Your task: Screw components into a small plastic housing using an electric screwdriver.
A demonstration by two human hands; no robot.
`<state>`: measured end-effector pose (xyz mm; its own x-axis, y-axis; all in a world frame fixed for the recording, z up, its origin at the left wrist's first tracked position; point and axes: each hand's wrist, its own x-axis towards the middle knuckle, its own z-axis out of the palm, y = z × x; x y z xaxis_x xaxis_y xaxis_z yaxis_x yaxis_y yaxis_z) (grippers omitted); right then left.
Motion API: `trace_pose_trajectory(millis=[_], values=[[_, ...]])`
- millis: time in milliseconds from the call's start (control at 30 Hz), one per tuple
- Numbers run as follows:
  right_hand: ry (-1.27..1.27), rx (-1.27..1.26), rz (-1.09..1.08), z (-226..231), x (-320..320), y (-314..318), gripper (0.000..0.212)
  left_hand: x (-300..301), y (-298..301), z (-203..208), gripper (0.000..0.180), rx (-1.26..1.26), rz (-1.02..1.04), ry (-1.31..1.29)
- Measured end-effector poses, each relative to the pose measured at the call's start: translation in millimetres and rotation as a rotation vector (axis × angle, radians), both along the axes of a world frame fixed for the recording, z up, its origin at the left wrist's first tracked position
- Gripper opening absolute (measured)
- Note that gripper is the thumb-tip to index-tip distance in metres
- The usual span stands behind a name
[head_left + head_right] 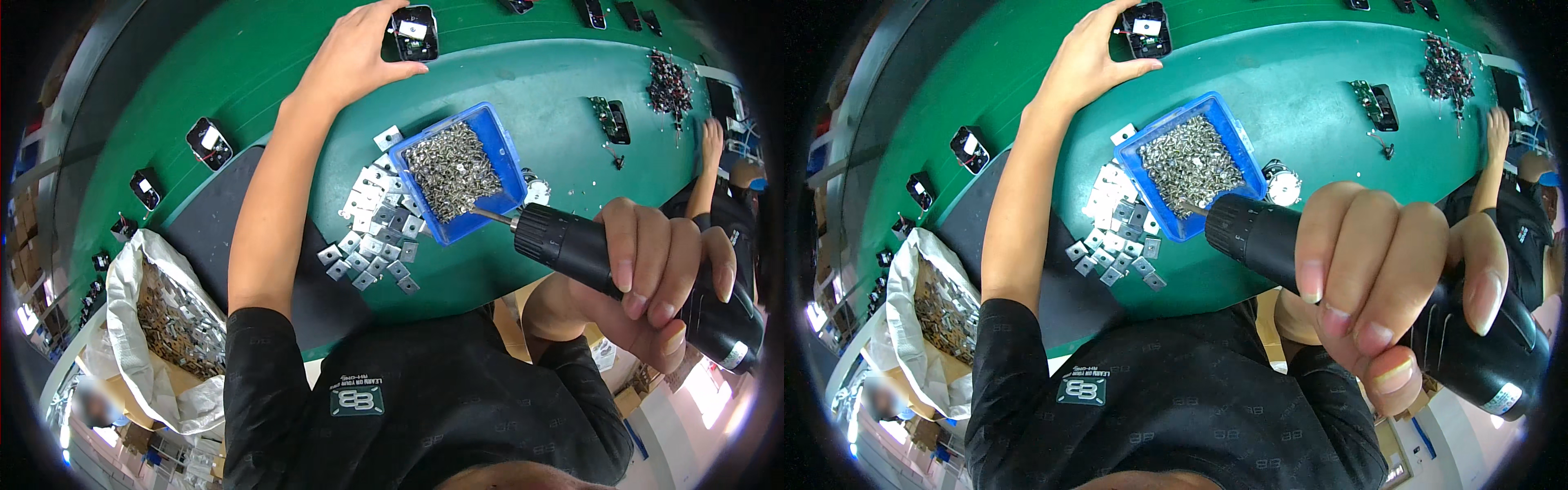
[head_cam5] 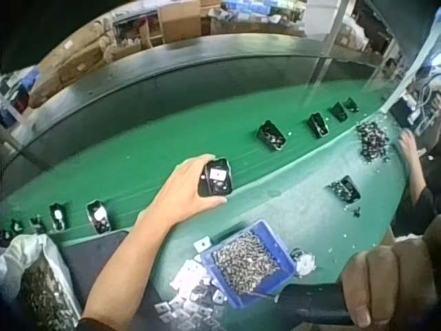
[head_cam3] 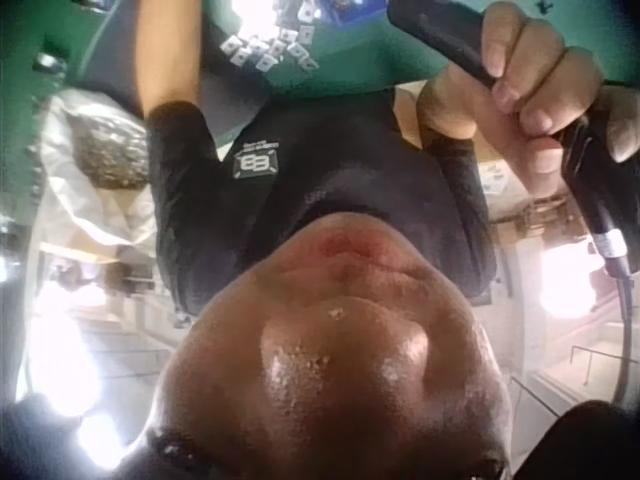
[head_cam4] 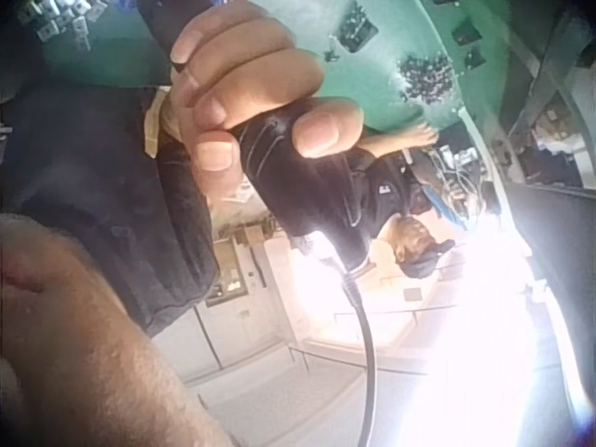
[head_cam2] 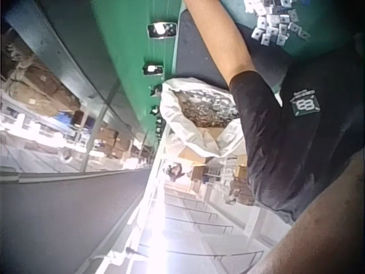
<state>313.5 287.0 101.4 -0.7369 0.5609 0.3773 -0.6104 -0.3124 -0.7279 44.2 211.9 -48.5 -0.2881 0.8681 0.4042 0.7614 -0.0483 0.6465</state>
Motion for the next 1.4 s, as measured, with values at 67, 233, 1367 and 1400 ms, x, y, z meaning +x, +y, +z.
trace_pose_trajectory(millis=[67, 233, 1367, 1400], values=[[0.009, 0.007, 0.005, 2, 2, 1, 0.043, 8, -5, 11, 0.079, -0.161, 0.111, 0.019], [0.114, -0.040, -0.168, 5, -1, -7, 0.042, 42, -32, 50, 0.084, 0.219, 0.075, 0.012], [-0.095, 0.057, 0.139, 23, 17, 15, 0.025, 111, -79, 54, 0.081, 0.362, -0.120, -0.127], [-0.087, 0.050, 0.137, 23, 15, 13, 0.025, 110, -79, 55, 0.081, 0.362, -0.121, -0.128]])
